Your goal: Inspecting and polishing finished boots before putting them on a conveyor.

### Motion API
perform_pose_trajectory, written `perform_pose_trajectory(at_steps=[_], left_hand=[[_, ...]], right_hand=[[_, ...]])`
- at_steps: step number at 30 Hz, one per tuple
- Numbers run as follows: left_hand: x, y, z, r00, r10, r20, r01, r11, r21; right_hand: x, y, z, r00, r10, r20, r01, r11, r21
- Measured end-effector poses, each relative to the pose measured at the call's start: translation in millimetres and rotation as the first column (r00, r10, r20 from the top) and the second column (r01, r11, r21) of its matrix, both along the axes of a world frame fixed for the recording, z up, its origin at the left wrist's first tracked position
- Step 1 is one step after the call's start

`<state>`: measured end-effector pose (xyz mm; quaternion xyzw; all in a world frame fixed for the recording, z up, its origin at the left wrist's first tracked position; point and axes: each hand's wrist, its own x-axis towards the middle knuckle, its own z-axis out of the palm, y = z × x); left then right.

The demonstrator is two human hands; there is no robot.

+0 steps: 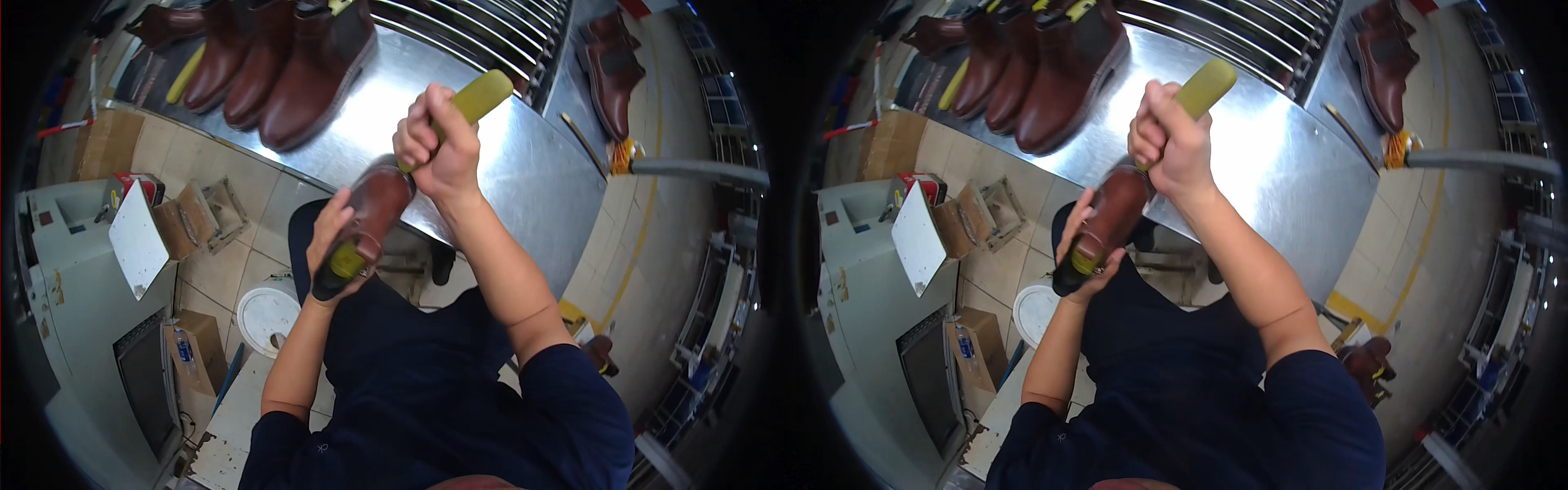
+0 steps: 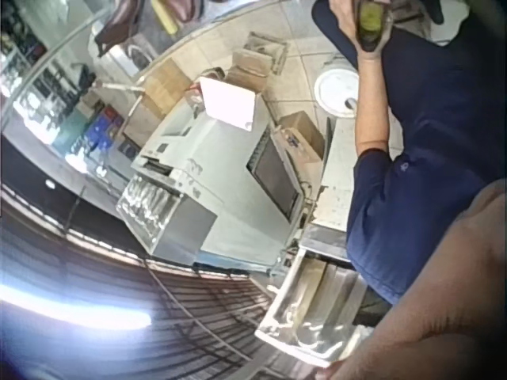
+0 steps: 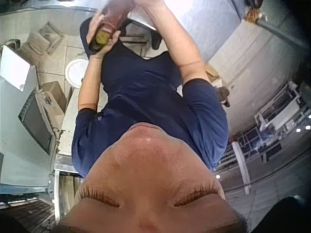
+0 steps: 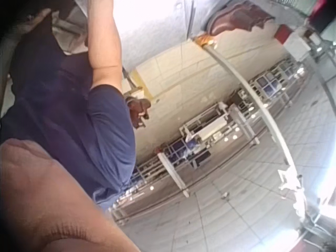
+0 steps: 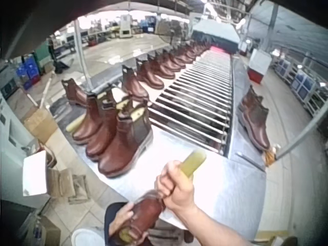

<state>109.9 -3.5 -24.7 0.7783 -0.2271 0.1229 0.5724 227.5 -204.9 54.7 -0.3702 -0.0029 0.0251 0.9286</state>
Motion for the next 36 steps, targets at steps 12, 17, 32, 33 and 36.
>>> perform_pose_trajectory(at_steps=[12,17,32,33,36], left_hand=[[-10,-15,5,0.908,-0.029,-0.418,-0.090,0.961,-0.262],[-16,-10,3,0.916,0.036,-0.399,-0.129,0.969,-0.210],[34,-90,60,0.647,-0.080,-0.758,-0.493,0.715,-0.496],[34,-96,59,0.680,-0.056,-0.731,-0.469,0.733,-0.493],[35,-102,52,0.741,-0.002,-0.671,-0.447,0.744,-0.496]], right_hand=[[-24,25,-17,0.914,-0.349,0.208,0.328,0.936,0.128],[-11,4,-17,0.982,-0.171,-0.085,0.183,0.970,0.162],[-8,-51,2,0.903,-0.402,0.149,0.410,0.911,-0.030],[-7,-51,0,0.907,-0.399,0.136,0.409,0.911,-0.053],[6,-47,-1,0.888,-0.453,0.077,0.459,0.878,-0.136]])
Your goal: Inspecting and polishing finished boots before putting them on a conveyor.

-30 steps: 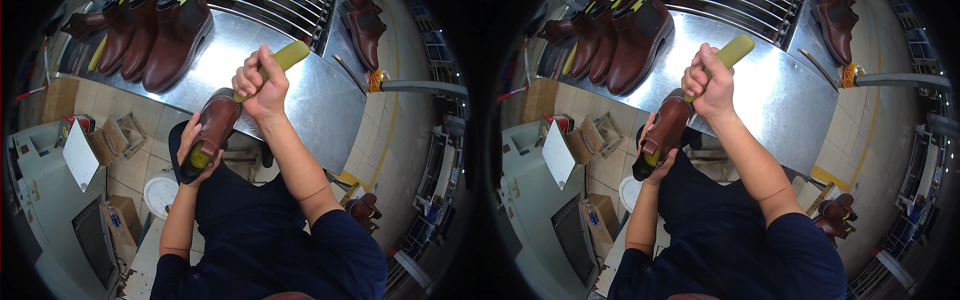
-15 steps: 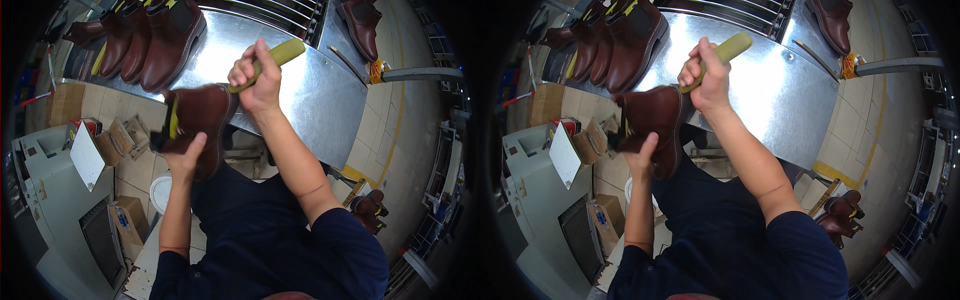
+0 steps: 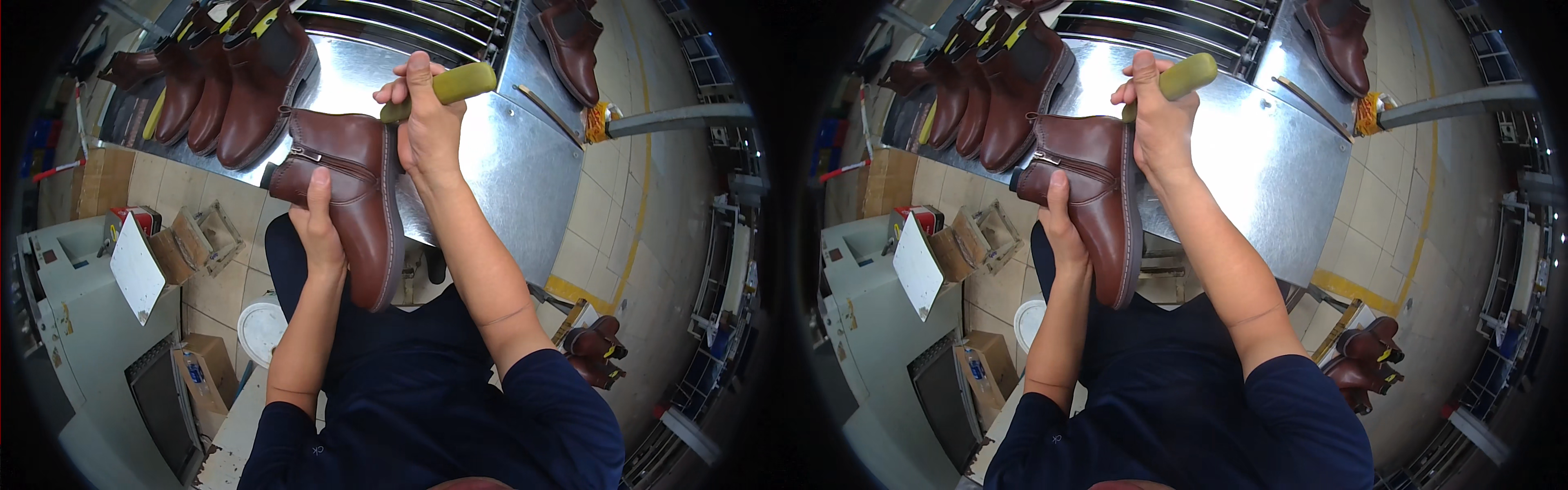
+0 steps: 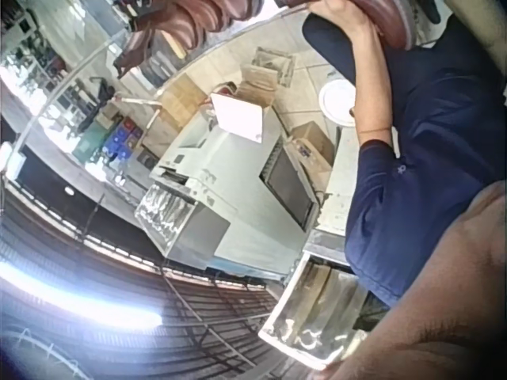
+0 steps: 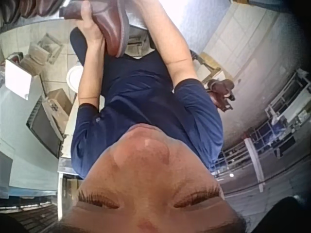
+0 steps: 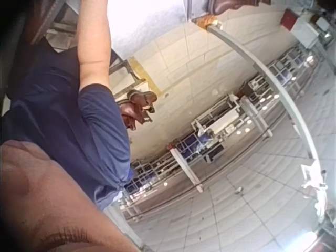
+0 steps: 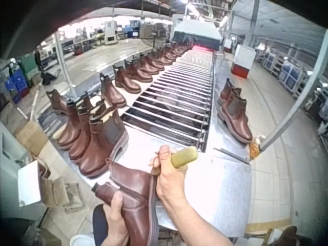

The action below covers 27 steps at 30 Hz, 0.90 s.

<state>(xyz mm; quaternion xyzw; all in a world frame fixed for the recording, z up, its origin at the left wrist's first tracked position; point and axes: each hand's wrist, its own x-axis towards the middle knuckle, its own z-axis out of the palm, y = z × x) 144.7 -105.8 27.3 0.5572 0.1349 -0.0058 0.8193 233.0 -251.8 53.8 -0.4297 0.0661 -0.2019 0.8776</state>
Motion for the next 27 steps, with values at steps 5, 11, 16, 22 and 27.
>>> perform_pose_trajectory(at_steps=[5,11,16,22,27], left_hand=[[6,7,-21,0.995,0.040,0.088,-0.039,0.999,-0.022],[10,16,-20,0.997,0.077,-0.006,-0.077,0.992,-0.099],[12,15,-18,0.994,0.109,0.034,-0.107,0.993,-0.057],[11,15,-4,0.998,0.046,0.046,-0.046,0.999,0.004],[10,17,56,0.801,-0.533,0.274,0.244,0.708,0.663]], right_hand=[[18,17,-8,0.993,-0.083,-0.088,0.065,0.979,-0.193],[17,27,-8,0.999,0.004,-0.032,-0.011,0.977,-0.212],[-27,38,2,0.999,0.025,0.028,-0.015,0.950,-0.310],[-84,13,13,0.963,0.239,-0.125,-0.243,0.970,-0.022],[-137,-73,-4,0.980,0.156,-0.125,-0.157,0.988,0.005]])
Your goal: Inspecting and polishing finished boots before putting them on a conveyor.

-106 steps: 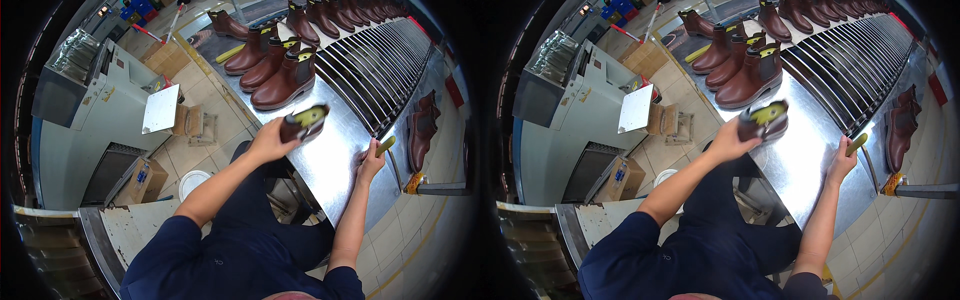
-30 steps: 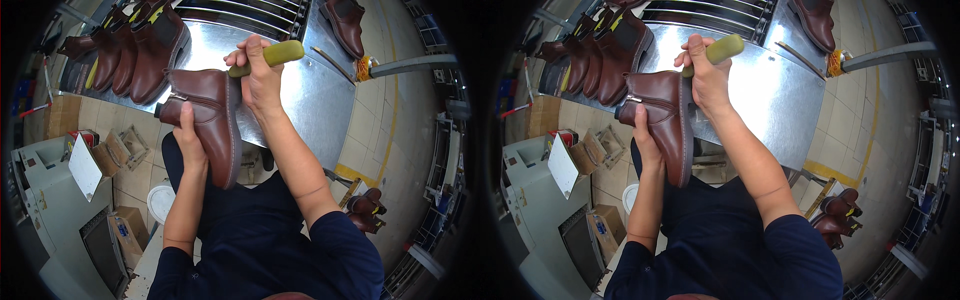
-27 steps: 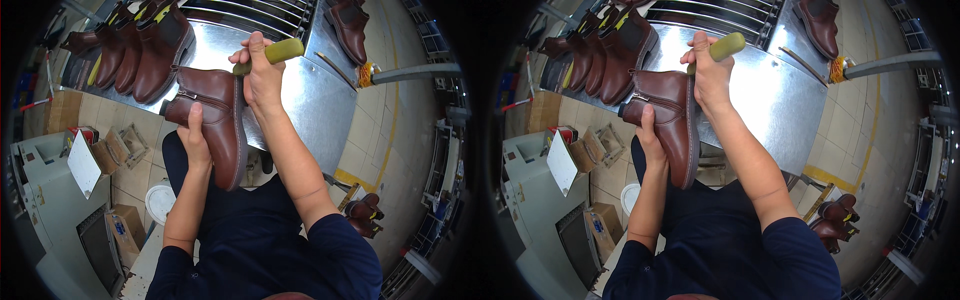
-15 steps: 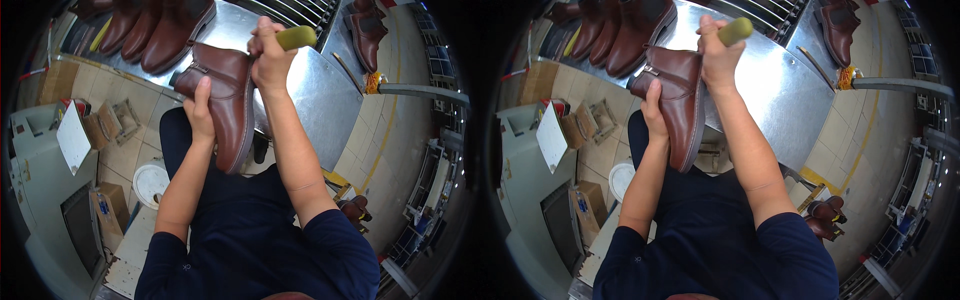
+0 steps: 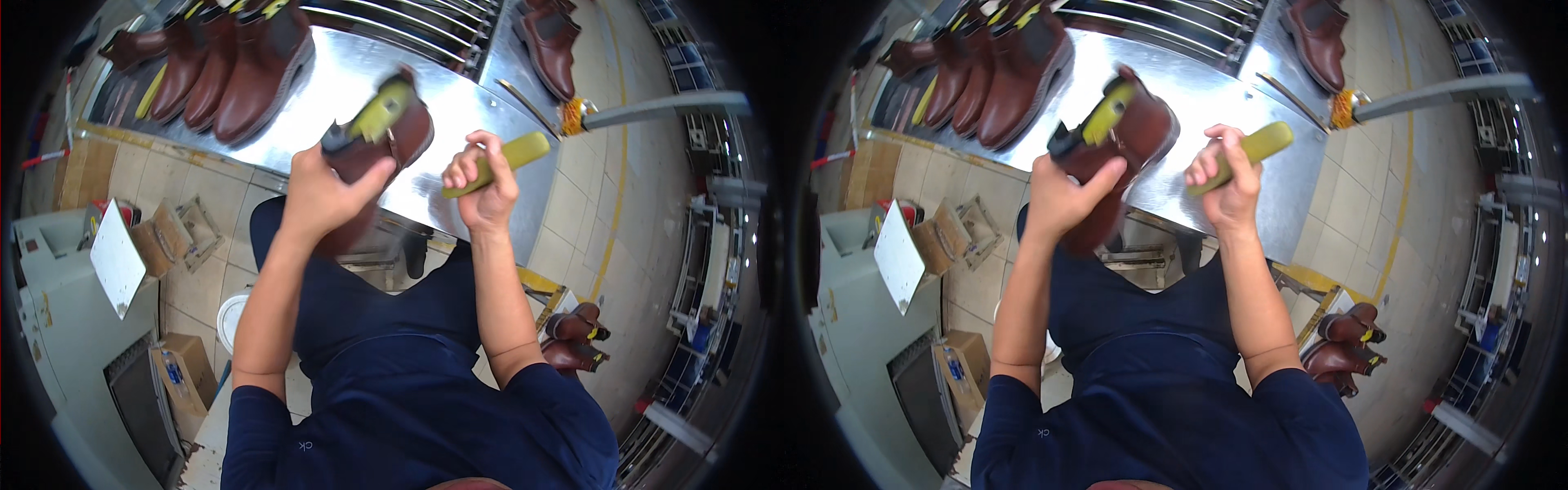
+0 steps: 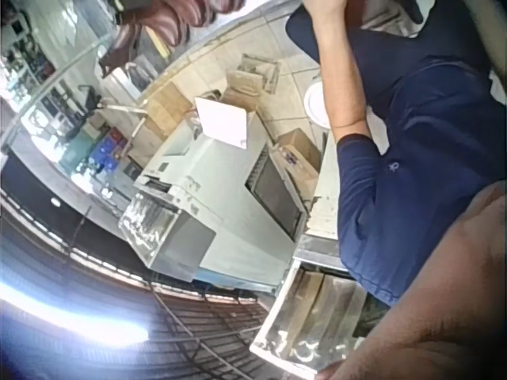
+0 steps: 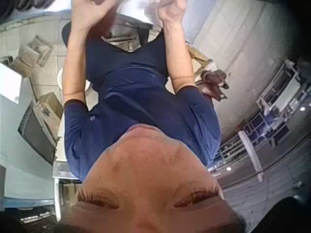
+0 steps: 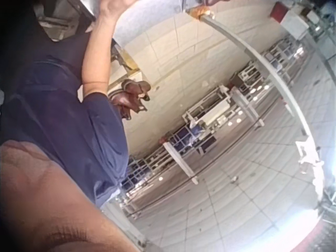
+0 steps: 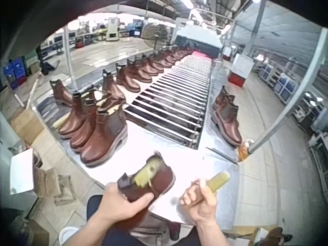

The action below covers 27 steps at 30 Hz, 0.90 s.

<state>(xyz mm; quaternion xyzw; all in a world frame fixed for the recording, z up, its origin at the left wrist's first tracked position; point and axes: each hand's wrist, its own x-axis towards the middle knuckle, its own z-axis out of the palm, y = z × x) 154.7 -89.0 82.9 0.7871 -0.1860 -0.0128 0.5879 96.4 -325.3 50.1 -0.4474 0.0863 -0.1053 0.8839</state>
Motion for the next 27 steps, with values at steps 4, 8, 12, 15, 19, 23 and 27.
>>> perform_pose_trajectory(at_steps=[4,8,12,15,19,23,27], left_hand=[[4,0,17,0.857,-0.427,0.287,0.335,0.887,0.318],[-15,-8,13,0.866,-0.465,0.184,0.330,0.808,0.489],[-32,-9,10,0.905,-0.396,0.156,0.258,0.802,0.539],[-36,-10,7,0.919,-0.365,0.148,0.227,0.799,0.557],[-37,1,3,0.897,-0.421,0.135,0.261,0.751,0.607],[-33,8,-5,0.887,-0.436,0.151,0.286,0.777,0.561],[-29,11,-12,0.878,-0.460,0.135,0.310,0.760,0.571]], right_hand=[[-23,-41,16,0.959,-0.284,0.010,0.284,0.955,-0.084],[-33,-50,0,0.941,-0.336,-0.040,0.337,0.940,0.045],[-21,-31,-6,0.988,-0.156,-0.005,0.155,0.976,0.155],[-11,-25,-1,0.990,-0.139,0.038,0.130,0.977,0.170],[7,-14,4,0.994,-0.084,0.067,0.072,0.983,0.167],[40,7,22,0.997,0.032,0.065,-0.039,0.994,0.103],[81,32,29,0.987,0.161,-0.018,-0.162,0.983,-0.082]])
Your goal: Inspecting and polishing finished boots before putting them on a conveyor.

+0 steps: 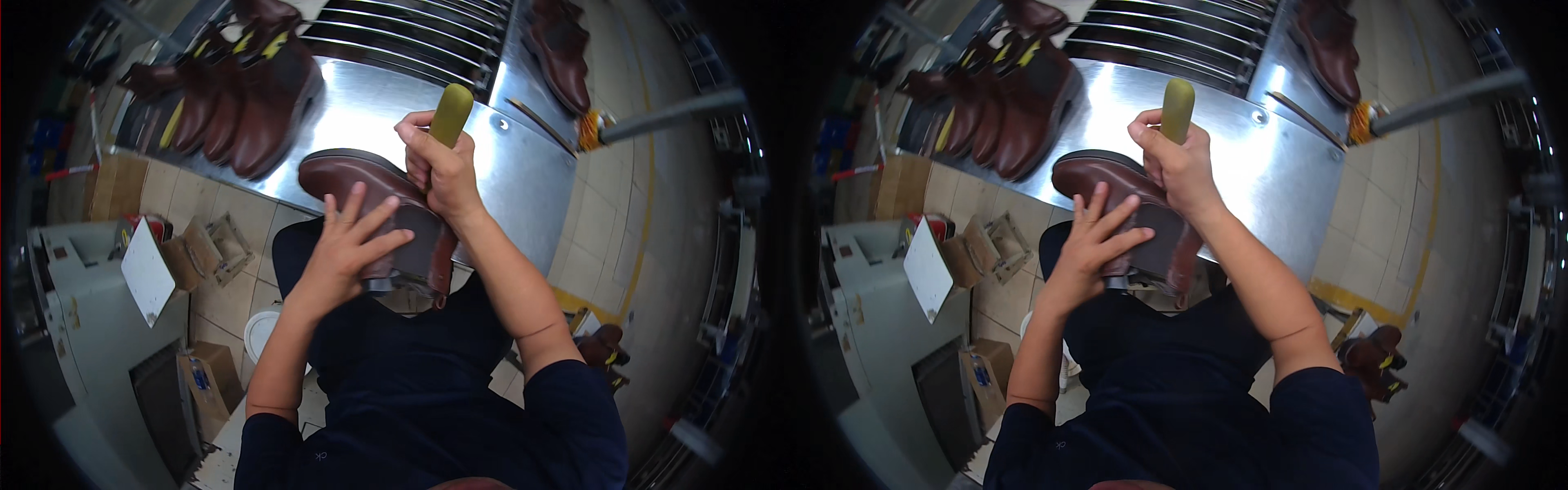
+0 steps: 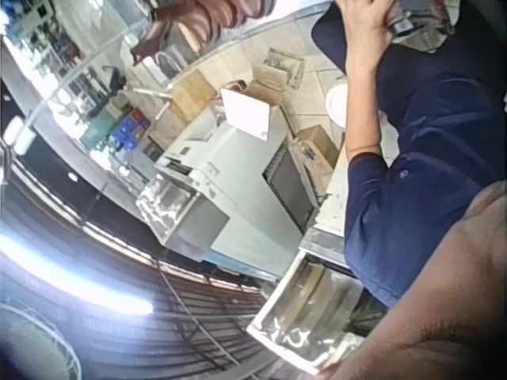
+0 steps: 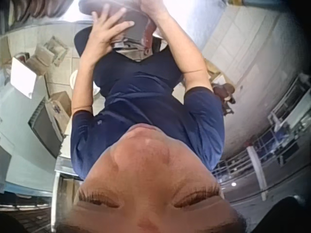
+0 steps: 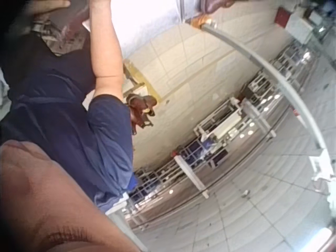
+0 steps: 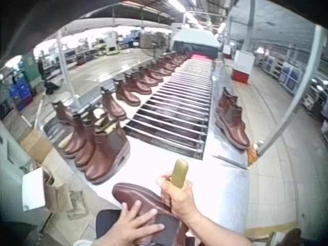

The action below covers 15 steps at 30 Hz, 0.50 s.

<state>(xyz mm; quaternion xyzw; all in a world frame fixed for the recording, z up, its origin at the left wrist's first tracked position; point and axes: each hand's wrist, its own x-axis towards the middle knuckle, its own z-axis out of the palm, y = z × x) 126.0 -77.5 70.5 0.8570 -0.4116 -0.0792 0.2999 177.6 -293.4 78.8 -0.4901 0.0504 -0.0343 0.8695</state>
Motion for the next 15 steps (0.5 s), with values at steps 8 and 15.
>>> perform_pose_trajectory(at_steps=[8,15], left_hand=[[0,0,-2,0.998,-0.049,0.040,0.051,0.998,-0.043],[-20,11,-7,0.985,0.123,0.124,-0.110,0.988,-0.105]], right_hand=[[64,50,-20,0.979,0.184,0.088,-0.113,0.847,-0.519],[75,-16,-32,0.782,-0.141,0.607,0.563,0.577,-0.592]])
